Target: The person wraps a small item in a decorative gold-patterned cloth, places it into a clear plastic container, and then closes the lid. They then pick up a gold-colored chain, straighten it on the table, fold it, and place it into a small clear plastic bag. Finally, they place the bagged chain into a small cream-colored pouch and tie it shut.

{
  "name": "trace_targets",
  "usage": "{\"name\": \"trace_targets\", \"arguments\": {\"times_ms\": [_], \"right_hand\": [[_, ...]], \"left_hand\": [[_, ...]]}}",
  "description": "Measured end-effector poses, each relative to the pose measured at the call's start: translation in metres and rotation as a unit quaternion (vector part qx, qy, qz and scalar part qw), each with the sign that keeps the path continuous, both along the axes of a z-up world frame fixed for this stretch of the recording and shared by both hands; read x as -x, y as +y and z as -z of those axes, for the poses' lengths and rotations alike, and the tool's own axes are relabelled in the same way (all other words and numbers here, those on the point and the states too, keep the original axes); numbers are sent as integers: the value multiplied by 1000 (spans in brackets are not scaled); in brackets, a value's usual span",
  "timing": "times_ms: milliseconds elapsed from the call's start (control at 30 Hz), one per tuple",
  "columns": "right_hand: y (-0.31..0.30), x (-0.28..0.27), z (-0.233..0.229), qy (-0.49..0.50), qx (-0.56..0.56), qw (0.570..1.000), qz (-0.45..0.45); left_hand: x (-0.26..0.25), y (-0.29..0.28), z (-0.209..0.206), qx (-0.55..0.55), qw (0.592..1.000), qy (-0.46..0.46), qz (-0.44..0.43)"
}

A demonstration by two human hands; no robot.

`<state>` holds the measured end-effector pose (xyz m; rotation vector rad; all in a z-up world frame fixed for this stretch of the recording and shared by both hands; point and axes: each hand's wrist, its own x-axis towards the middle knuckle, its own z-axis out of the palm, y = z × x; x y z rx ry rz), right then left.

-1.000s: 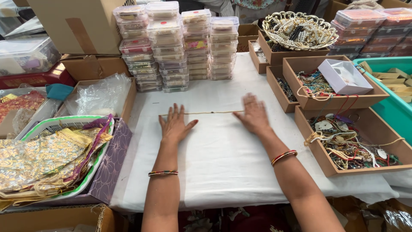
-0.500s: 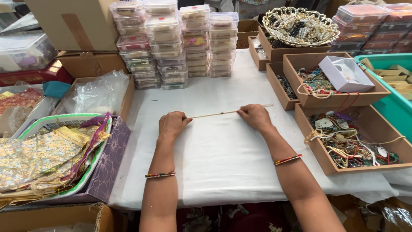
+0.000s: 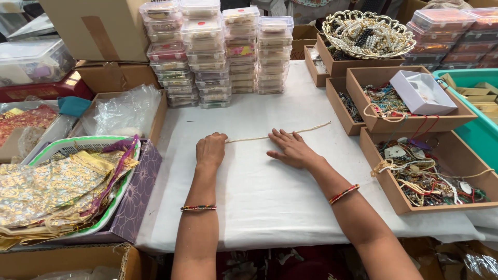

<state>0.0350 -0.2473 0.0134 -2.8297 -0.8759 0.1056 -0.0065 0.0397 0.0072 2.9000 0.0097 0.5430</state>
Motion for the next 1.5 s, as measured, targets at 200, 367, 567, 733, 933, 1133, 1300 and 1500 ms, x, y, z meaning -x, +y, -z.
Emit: {"name": "trace_targets", "arguments": {"times_ms": [200, 367, 567, 733, 933, 1133, 1300, 1500], "right_hand": [[-17, -10, 0, -27, 30, 995, 86], [-23, -17, -2, -57, 63, 978, 192], [-10, -9, -1, -57, 27, 994, 92], [3, -4, -3, -2, 18, 999, -50], [-2, -22, 10, -16, 9, 1000, -15], [-42, -36, 0, -25, 36, 974, 222], [-60, -44, -6, -35, -10, 945, 324], [-14, -21, 22, -81, -29, 994, 68]], "left_hand": [[-5, 2, -1, -33, 999, -16, -10], [-16, 2, 3, -54, 999, -5, -6], [-23, 3, 7, -49, 999, 12, 1], [-27, 5, 9, -65, 998, 21, -3], [-26, 5, 10, -83, 996, 0, 20], [-20, 4, 10, -80, 997, 21, 9], [-21, 2, 2, -52, 999, 12, 5], [-12, 9, 18, -42, 999, -1, 3]]}}
